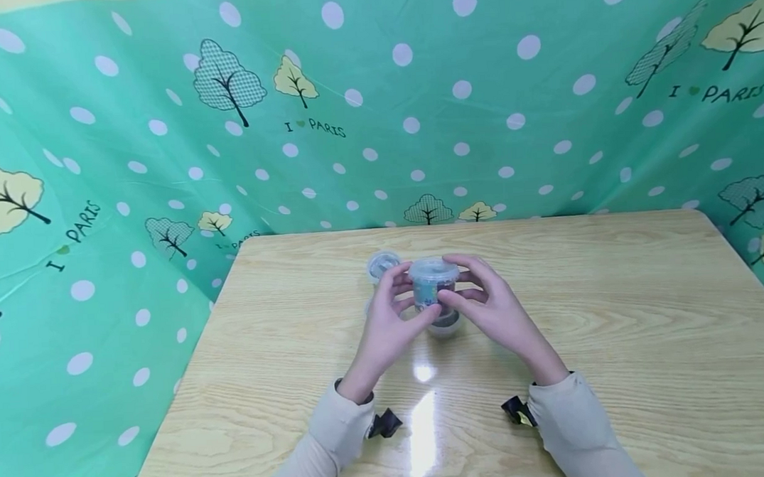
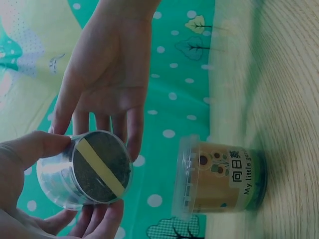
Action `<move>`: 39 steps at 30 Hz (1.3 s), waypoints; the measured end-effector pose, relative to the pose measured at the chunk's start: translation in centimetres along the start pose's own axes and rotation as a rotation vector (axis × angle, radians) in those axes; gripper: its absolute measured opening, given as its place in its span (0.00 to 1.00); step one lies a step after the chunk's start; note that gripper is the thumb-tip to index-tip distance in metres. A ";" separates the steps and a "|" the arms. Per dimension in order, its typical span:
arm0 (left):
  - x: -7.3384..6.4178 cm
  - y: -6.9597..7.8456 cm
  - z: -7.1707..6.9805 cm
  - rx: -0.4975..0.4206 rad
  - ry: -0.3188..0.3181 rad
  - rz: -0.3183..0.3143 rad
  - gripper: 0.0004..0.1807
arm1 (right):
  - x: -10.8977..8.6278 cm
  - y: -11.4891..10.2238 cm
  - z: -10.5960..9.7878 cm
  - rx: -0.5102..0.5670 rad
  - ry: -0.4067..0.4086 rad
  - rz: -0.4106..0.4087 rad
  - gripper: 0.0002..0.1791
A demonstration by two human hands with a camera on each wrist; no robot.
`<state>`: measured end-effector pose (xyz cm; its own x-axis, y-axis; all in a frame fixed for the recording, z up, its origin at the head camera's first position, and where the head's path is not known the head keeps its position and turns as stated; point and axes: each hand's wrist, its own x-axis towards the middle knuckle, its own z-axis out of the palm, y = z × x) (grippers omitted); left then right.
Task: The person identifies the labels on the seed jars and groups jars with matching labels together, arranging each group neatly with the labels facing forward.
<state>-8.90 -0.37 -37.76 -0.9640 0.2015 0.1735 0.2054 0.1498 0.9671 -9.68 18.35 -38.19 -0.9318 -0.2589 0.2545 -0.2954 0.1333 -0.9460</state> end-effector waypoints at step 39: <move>-0.2 1.9 -0.5 -0.074 -0.125 -0.002 0.37 | -0.6 -0.2 -0.6 0.046 0.035 -0.052 0.23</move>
<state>-8.42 -0.60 -35.82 -0.9351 0.3206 0.1512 0.1857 0.0796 0.9794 -9.14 19.04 -38.03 -0.9224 -0.2310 0.3094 -0.3343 0.0766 -0.9394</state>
